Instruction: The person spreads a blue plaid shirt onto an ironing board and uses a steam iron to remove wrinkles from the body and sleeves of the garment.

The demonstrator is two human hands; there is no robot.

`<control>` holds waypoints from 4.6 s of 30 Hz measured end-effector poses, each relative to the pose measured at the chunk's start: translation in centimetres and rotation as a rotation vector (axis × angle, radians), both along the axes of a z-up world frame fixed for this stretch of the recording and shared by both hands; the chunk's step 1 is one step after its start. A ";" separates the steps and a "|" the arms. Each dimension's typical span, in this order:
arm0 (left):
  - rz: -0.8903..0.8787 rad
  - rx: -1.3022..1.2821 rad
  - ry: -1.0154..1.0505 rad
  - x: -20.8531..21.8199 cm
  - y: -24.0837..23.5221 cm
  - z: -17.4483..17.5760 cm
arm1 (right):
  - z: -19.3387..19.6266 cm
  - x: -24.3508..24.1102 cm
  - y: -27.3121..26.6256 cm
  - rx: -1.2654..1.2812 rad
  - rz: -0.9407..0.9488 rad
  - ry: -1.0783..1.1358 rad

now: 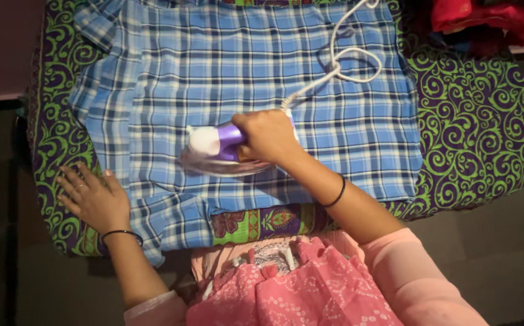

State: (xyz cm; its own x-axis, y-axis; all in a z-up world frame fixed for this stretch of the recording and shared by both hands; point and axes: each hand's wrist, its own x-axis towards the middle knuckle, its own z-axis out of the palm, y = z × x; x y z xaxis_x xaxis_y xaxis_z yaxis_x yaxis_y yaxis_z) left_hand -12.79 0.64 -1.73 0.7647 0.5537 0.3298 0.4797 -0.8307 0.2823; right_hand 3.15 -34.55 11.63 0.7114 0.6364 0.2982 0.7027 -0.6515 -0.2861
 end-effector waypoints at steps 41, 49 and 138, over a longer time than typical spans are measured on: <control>-0.720 -0.058 -0.111 -11.0 -14.8 7.4 | 3.6 -4.7 -13.7 -0.318 0.136 0.313; -0.611 -0.218 -0.043 -11.3 -14.0 7.0 | 2.2 -5.2 -12.6 -0.266 0.148 0.174; -0.167 0.013 0.041 -0.9 -8.1 0.7 | -5.3 17.8 -35.8 -0.124 -1.026 0.004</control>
